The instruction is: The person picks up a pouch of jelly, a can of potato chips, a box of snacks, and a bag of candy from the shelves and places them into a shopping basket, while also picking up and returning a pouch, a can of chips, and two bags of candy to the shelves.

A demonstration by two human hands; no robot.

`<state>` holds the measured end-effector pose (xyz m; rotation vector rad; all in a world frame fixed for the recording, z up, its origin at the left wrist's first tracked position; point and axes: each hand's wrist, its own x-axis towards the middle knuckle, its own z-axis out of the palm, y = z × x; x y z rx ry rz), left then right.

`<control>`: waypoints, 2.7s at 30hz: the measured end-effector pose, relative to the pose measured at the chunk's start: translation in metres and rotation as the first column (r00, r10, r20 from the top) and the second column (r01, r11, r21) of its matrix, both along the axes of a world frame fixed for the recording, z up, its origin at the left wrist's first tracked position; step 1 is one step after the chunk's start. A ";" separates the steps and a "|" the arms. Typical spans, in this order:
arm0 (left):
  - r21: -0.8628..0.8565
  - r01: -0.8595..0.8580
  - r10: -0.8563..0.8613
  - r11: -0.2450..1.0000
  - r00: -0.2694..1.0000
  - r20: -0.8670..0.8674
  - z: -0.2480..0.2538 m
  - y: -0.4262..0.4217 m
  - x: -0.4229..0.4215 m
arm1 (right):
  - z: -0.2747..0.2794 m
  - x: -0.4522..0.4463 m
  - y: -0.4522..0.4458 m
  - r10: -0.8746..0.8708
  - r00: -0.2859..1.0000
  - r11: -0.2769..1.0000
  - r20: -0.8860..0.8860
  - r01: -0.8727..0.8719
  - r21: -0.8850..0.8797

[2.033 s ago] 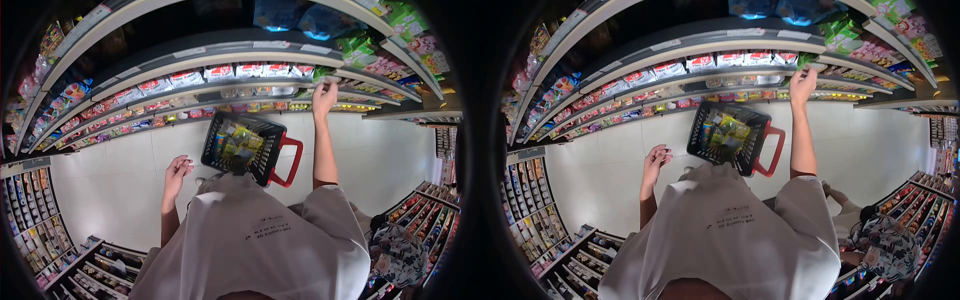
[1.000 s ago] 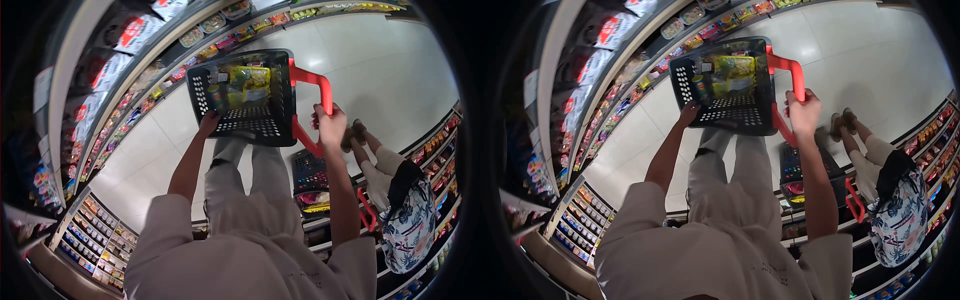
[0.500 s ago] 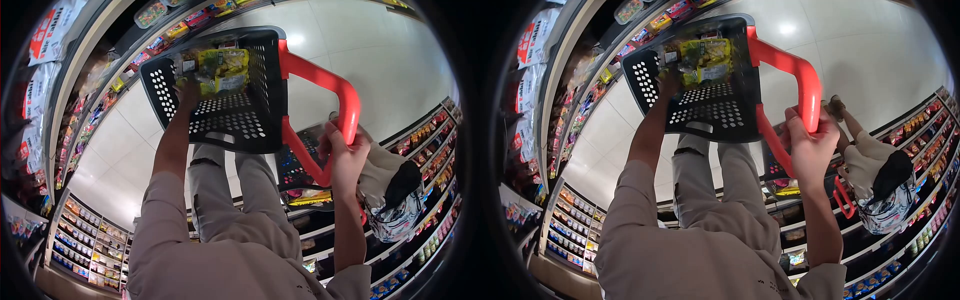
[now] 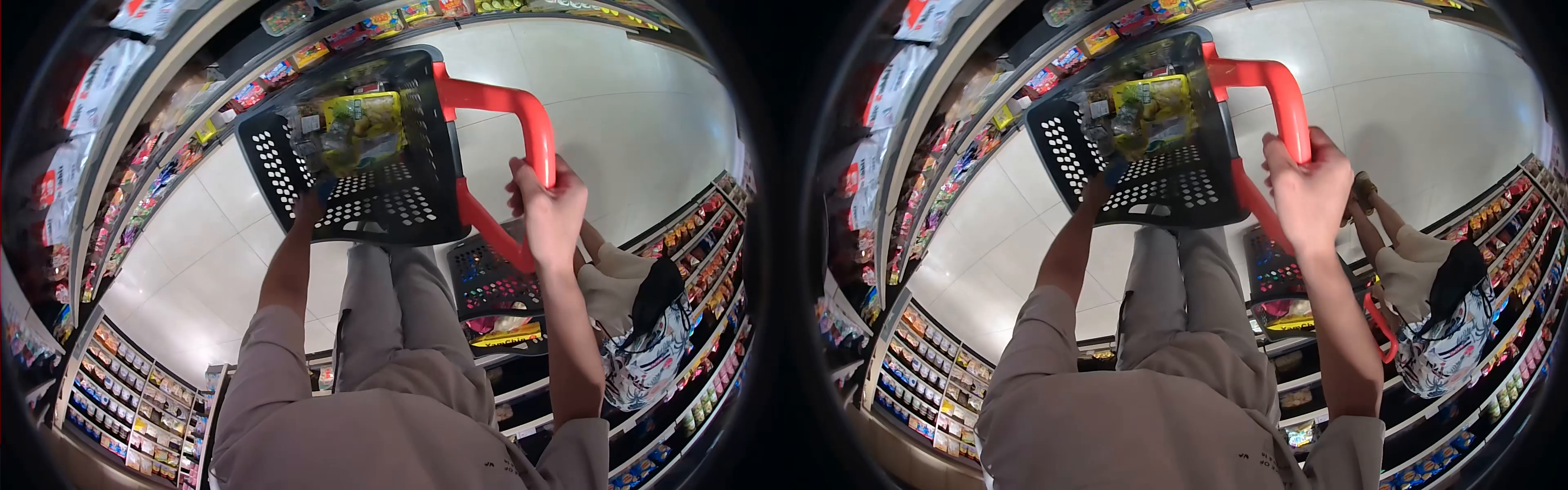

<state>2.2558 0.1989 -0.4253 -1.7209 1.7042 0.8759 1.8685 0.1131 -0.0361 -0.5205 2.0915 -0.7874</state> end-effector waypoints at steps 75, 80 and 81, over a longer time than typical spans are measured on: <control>-0.059 -0.963 0.859 0.262 0.261 -0.441 0.283 -0.118 -0.441 | 0.222 -0.710 -0.078 -0.580 0.696 0.669 -0.423 0.112 -0.735; -0.041 -0.993 0.843 0.108 0.114 -0.525 0.337 -0.131 -0.544 | 0.310 -0.793 -0.191 -0.645 0.592 0.610 -0.483 0.018 -0.792; -0.170 -0.951 0.805 0.258 0.309 -0.506 0.333 -0.132 -0.557 | 0.319 -0.808 -0.214 -0.651 0.564 0.629 -0.509 0.025 -0.777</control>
